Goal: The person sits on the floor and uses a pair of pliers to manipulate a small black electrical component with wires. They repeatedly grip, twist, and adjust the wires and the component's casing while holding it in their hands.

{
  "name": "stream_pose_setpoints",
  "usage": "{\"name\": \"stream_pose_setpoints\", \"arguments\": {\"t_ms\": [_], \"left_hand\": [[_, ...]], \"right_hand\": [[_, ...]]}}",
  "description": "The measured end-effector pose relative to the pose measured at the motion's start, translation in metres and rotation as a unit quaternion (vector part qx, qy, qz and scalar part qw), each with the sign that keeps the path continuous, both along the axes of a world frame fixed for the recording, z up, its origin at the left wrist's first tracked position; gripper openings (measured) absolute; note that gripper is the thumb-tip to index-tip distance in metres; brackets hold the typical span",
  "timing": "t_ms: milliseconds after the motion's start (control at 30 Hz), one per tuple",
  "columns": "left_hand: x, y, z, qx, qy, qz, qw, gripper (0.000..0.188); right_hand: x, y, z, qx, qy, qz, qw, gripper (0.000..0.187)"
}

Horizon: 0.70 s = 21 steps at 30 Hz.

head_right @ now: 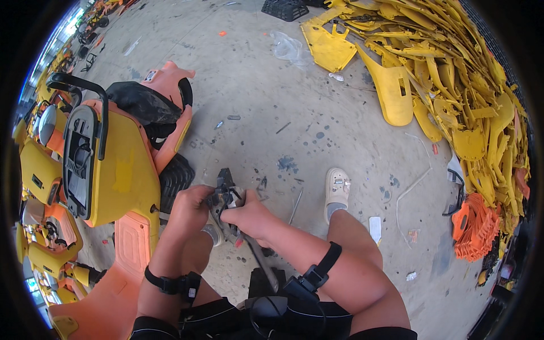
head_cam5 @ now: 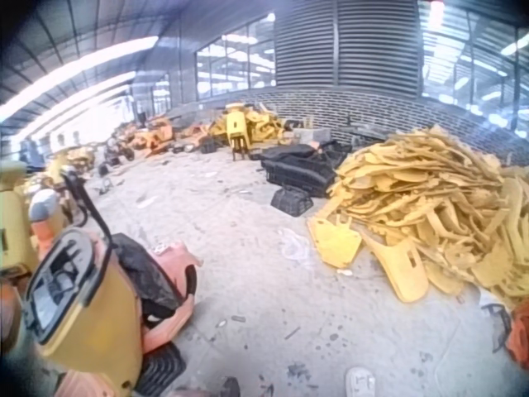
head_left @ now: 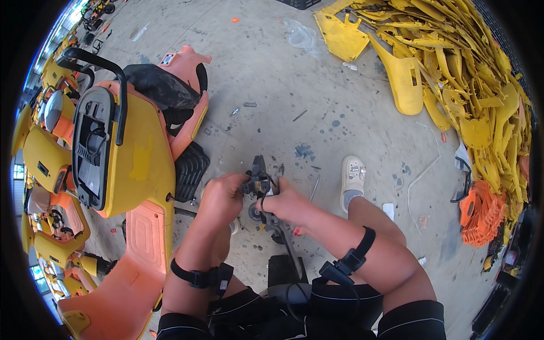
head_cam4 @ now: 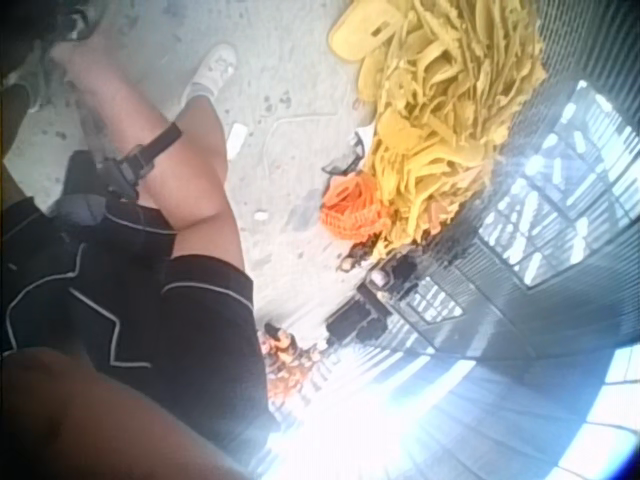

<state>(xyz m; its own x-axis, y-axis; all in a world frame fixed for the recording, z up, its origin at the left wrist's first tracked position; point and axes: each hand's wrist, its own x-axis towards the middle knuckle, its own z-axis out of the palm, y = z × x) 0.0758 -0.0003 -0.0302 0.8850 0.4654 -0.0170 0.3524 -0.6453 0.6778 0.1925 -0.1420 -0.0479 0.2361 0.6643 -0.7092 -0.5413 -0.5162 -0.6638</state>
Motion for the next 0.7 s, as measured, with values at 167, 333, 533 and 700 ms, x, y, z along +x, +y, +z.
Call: {"name": "stream_pose_setpoints", "arguments": {"t_ms": [167,333,533,700], "left_hand": [[0.001,0.002,0.002,-0.122,0.032,0.038,0.991,0.027],[-0.007,0.006,-0.002,-0.185,0.072,0.034,0.979,0.012],[-0.003,-0.004,0.007,-0.184,0.092,0.003,0.979,0.004],[-0.003,-0.001,-0.007,-0.092,0.088,-0.009,0.992,0.014]], "right_hand": [[0.007,0.004,0.003,-0.009,-0.022,0.026,0.999,0.062],[0.028,0.004,0.004,0.056,-0.346,0.135,0.927,0.059],[0.048,-0.001,0.012,0.13,-0.499,0.191,0.835,0.057],[0.041,-0.001,0.009,0.063,-0.359,0.163,0.917,0.062]]}}
